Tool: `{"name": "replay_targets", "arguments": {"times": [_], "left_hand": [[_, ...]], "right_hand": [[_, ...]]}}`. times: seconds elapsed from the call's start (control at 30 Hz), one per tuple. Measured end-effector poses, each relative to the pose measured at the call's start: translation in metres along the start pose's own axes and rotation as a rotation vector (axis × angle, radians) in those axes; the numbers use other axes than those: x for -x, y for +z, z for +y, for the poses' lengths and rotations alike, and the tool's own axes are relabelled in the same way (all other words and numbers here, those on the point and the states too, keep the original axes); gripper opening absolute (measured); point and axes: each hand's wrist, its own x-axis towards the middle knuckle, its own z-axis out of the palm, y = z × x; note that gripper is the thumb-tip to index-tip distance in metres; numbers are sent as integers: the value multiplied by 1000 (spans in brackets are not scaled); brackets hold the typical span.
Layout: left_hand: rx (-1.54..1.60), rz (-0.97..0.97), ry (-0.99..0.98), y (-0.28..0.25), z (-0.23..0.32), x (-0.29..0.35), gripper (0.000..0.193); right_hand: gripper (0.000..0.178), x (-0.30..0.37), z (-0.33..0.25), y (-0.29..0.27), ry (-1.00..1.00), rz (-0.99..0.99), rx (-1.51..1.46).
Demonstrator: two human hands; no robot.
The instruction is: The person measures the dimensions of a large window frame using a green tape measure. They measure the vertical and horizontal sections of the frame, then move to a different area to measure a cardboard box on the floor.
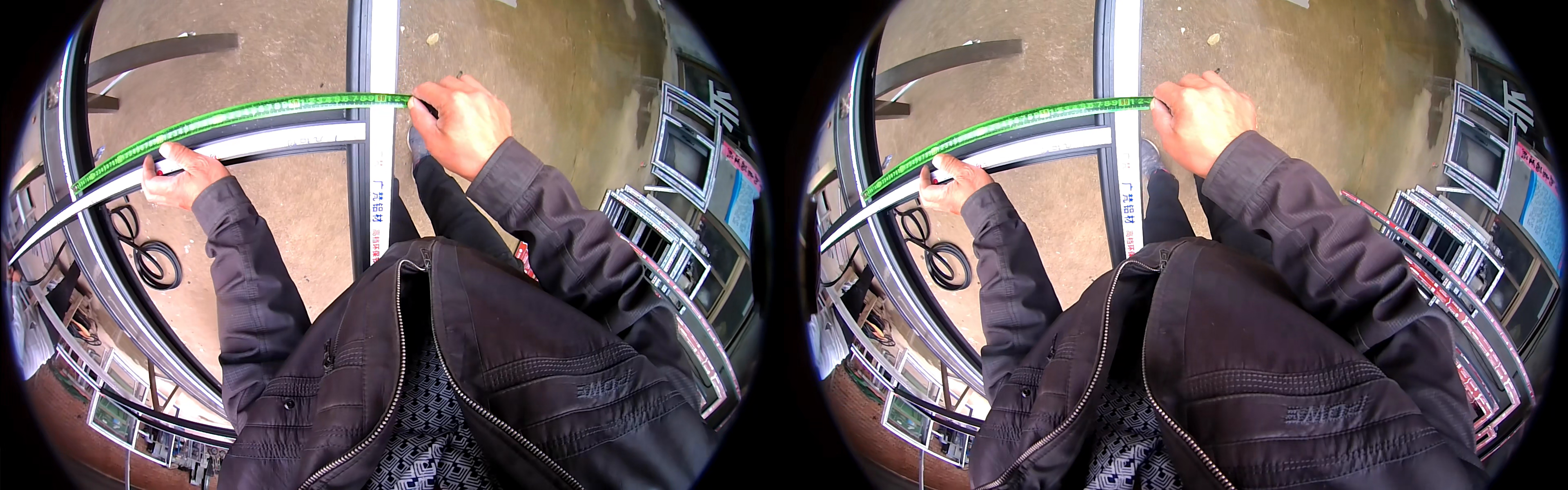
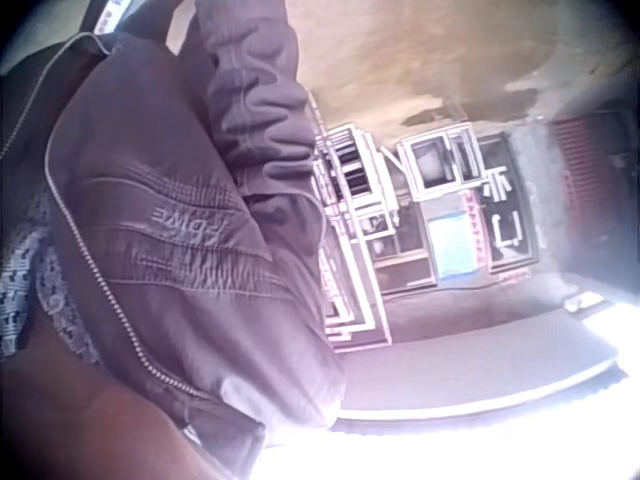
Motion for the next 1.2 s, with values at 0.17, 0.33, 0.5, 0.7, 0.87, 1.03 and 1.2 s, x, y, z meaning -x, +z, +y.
{"name": "replay_targets", "arguments": {"times": [0.17, 0.33, 0.5, 0.7, 0.87, 1.03, 1.2], "left_hand": [[-2, -7, -13, 1, -1, 0, 53], [-14, -4, -3, 2, -4, 0, 52], [-5, 1, -15, 1, -3, 1, 50], [-35, 5, 6, 3, -6, 0, 49], [-22, 9, -11, 3, -5, 0, 49], [-16, 12, -16, 4, -6, 0, 48], [-5, 7, -28, 4, -4, 0, 48]], "right_hand": [[22, 1, 0, 2, 11, -2, -6], [22, 1, -1, 1, 9, 4, -2], [22, 2, -1, 3, -5, 24, -2], [20, 2, -1, 3, -9, 44, -5], [17, 3, 1, 6, -46, 109, -20], [17, 4, 1, 6, -50, 104, -22], [21, 3, -2, 2, 2, 23, -6]]}}
